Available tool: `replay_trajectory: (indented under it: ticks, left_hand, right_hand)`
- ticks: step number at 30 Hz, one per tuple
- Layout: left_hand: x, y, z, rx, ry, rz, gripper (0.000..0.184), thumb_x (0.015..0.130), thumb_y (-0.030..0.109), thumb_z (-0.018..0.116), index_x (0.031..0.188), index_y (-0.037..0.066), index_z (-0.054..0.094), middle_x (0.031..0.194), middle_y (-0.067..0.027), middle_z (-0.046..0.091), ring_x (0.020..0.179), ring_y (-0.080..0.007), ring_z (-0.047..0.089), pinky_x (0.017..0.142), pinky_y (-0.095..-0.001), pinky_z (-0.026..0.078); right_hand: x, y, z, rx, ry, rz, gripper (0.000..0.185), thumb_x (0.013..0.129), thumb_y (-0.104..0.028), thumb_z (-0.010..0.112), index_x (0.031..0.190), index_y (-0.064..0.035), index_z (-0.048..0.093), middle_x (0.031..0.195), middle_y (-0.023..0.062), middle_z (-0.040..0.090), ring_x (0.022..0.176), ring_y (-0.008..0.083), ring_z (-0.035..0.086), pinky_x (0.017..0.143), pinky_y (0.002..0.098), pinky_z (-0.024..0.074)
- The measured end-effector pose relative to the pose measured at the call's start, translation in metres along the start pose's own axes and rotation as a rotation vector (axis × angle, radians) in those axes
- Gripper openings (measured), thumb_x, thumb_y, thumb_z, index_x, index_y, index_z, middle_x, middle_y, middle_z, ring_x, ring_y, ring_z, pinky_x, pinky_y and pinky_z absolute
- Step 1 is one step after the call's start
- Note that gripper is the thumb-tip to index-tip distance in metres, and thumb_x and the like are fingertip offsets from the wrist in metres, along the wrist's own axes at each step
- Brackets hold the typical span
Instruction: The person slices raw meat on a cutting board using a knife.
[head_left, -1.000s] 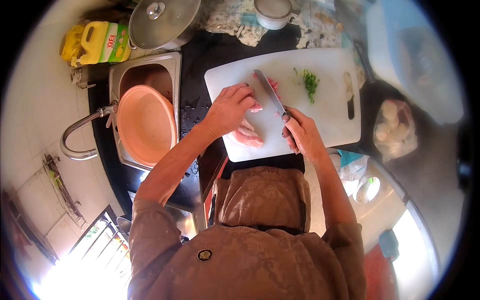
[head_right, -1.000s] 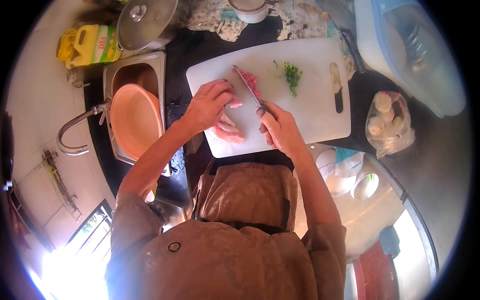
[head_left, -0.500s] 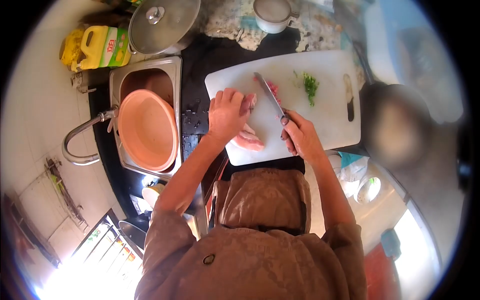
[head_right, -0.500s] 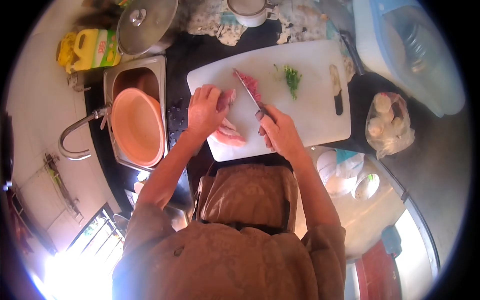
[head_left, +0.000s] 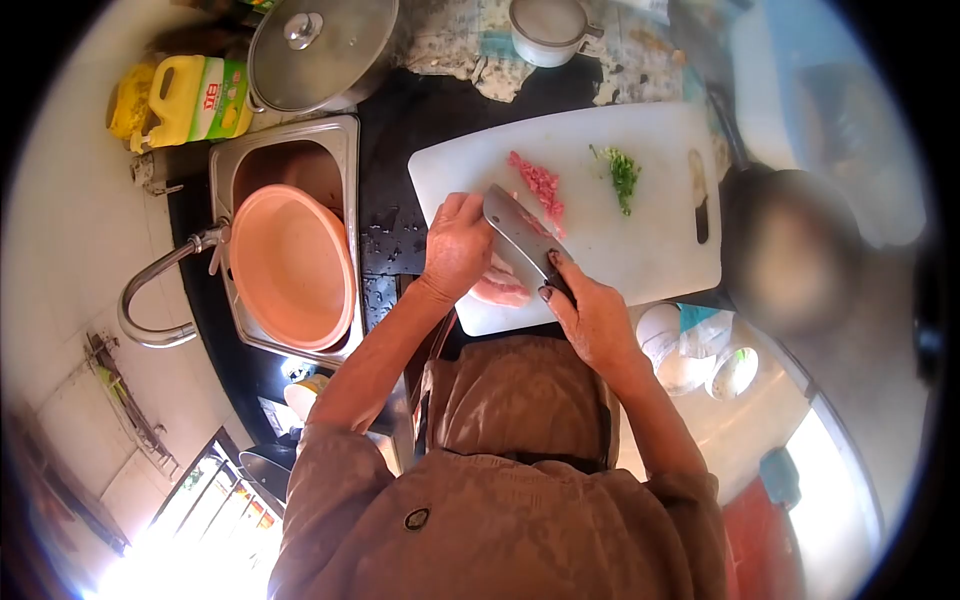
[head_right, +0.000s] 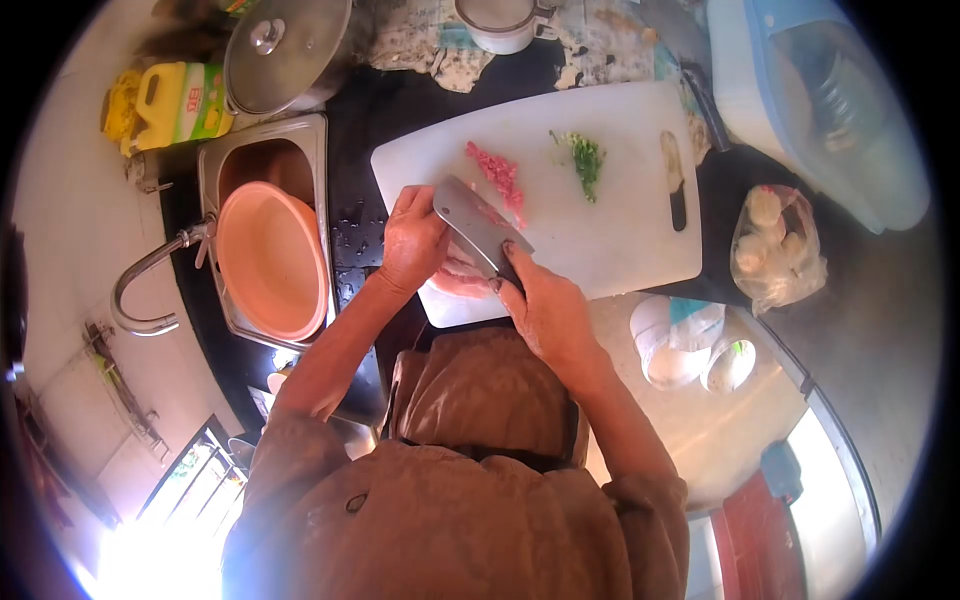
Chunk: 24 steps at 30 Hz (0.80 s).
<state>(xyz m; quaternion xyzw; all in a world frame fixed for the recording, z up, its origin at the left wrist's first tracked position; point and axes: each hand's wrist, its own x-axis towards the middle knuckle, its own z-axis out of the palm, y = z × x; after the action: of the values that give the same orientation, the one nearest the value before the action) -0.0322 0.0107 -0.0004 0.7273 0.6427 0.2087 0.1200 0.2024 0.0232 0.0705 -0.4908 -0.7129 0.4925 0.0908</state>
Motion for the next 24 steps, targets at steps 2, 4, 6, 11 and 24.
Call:
replay_trajectory:
  ticks: [2, 4, 6, 11, 24]
  left_hand:
    - [-0.003, 0.0, 0.001, -0.023, 0.018, 0.01, 0.017, 0.069, 0.005, 0.068, 0.085, 0.003, 0.072, 0.105, -0.0088, 0.064, 0.102, -0.0325, 0.06, 0.088, -0.0438, 0.053]
    - [-0.003, 0.0, 0.002, -0.033, 0.039, 0.019, 0.019, 0.067, 0.006, 0.068, 0.086, 0.003, 0.072, 0.105, -0.0088, 0.064, 0.101, -0.0325, 0.061, 0.087, -0.043, 0.054]
    - [-0.005, 0.001, 0.003, -0.023, 0.038, 0.009, 0.02, 0.067, 0.006, 0.068, 0.086, 0.004, 0.072, 0.104, -0.0086, 0.065, 0.101, -0.0324, 0.062, 0.086, -0.0428, 0.054]
    - [-0.005, 0.008, 0.001, -0.028, 0.052, -0.018, 0.022, 0.067, 0.007, 0.067, 0.088, 0.004, 0.073, 0.102, -0.0086, 0.065, 0.102, -0.0324, 0.063, 0.086, -0.0426, 0.055]
    - [-0.013, 0.012, 0.003, -0.018, -0.006, -0.081, 0.028, 0.066, 0.008, 0.07, 0.094, 0.006, 0.075, 0.106, -0.0079, 0.067, 0.106, -0.0331, 0.061, 0.087, -0.0435, 0.054]
  right_hand:
    - [-0.001, -0.008, -0.006, -0.023, -0.073, 0.1, 0.044, 0.1, -0.025, 0.065, 0.137, -0.0039, 0.058, 0.095, 0.0252, 0.071, 0.088, 0.047, 0.068, 0.076, 0.053, 0.0529]
    - [-0.001, -0.003, -0.001, -0.025, -0.03, 0.057, 0.044, 0.099, -0.025, 0.064, 0.137, -0.0042, 0.058, 0.094, 0.0248, 0.071, 0.087, 0.0464, 0.068, 0.076, 0.0536, 0.0527]
    - [0.003, 0.0, 0.008, -0.018, 0.003, 0.017, 0.043, 0.099, -0.024, 0.064, 0.137, -0.0045, 0.058, 0.093, 0.0243, 0.071, 0.086, 0.0457, 0.068, 0.075, 0.0541, 0.0525]
    - [0.046, -0.009, 0.029, -0.024, 0.028, -0.026, 0.041, 0.096, -0.021, 0.062, 0.134, -0.0049, 0.059, 0.089, 0.0241, 0.07, 0.082, 0.0455, 0.068, 0.074, 0.0556, 0.0521]
    - [0.036, -0.012, 0.023, -0.014, -0.016, -0.016, 0.044, 0.097, -0.024, 0.064, 0.136, -0.0031, 0.058, 0.096, 0.0269, 0.071, 0.087, 0.0466, 0.069, 0.077, 0.0542, 0.0536]
